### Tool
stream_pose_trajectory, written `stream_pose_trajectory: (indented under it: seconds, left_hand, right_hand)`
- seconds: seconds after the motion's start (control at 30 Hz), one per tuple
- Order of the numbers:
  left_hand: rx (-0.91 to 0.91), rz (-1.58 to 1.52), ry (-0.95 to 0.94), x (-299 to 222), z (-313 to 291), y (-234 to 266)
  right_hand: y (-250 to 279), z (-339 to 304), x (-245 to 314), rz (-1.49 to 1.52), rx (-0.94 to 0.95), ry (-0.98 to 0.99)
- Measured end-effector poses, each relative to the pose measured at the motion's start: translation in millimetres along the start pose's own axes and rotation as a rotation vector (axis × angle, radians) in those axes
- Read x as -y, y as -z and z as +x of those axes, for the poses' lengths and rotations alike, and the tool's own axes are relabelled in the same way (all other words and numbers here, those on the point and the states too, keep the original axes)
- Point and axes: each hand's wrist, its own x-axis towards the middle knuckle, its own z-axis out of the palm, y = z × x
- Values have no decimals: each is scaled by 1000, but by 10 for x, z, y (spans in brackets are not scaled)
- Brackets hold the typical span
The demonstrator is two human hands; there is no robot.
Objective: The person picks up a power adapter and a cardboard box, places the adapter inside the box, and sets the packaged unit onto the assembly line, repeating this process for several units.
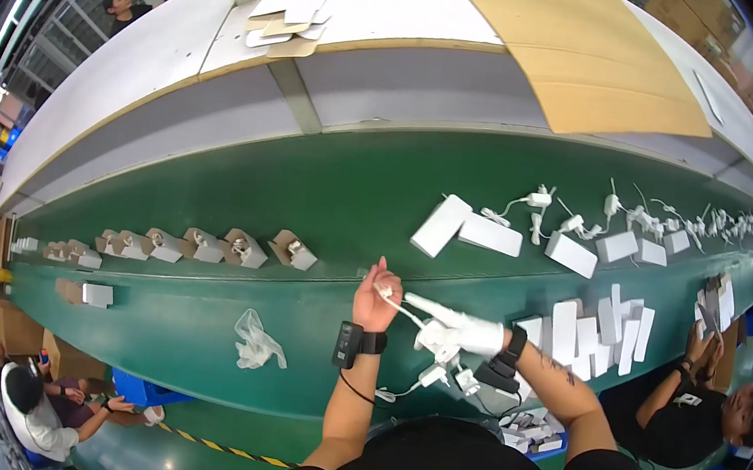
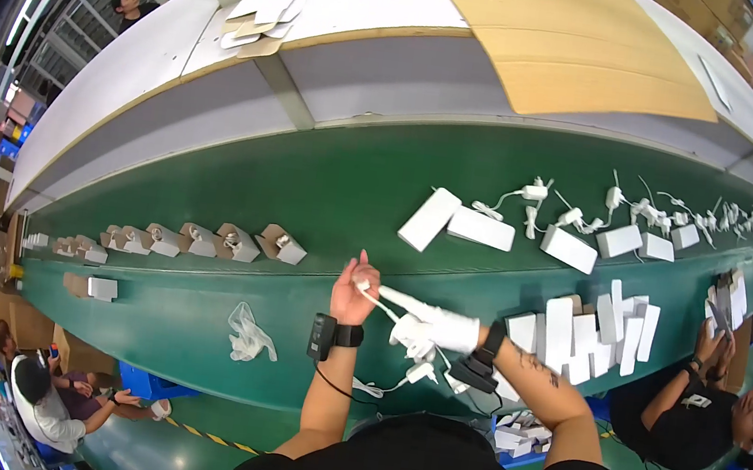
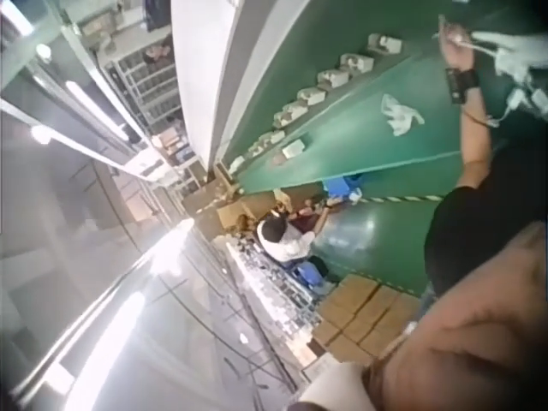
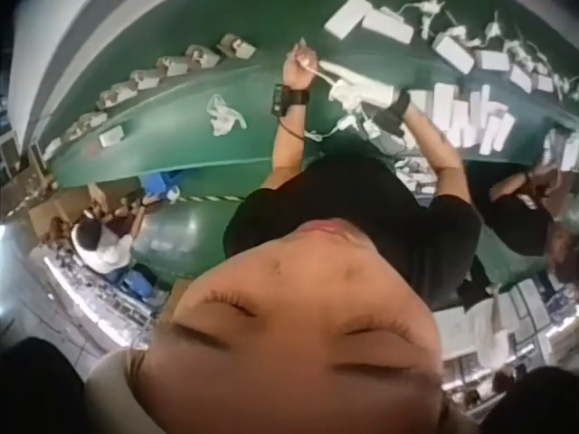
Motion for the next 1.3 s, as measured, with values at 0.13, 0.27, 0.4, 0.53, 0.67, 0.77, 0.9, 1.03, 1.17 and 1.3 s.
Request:
stream_pose_trajectory:
  seconds: [0.13, 0.27, 0.4, 0.53, 0.67, 0.77, 0.9, 1.03, 1.17, 1.3]
  left_hand:
    - [630, 60, 353, 244, -24, 23]
    - [114, 710, -31, 957, -592, -460]
    - [197, 1105, -273, 1116, -658, -416]
    - [277, 1103, -315, 1166, -536, -391]
    - [247, 1052, -93, 1328, -630, -552]
    - [216, 962, -158, 1384, -593, -563]
    - [290, 1185, -153, 1181, -229, -303]
    - [306, 1512, -112, 1025, 255, -177]
    - [19, 2505, -1427, 785, 931, -161]
    - [-83, 2653, -1050, 407, 1380, -150]
  right_hand:
    - [-160, -512, -150, 556, 34, -21]
    - [-26, -729, -383, 467, -185, 548]
    - [118, -800, -386, -229, -626, 589]
    - [-116, -700, -226, -301, -724, 598]
    - [-14, -498, -448, -418, -755, 603]
    - [78, -405, -407, -522, -697, 602]
    - [232, -312, -538, -243, -726, 414]
    - [732, -70, -1044, 471, -597, 621]
    - [638, -348, -743, 751, -674, 564]
    - [588, -817, -666, 716, -582, 435]
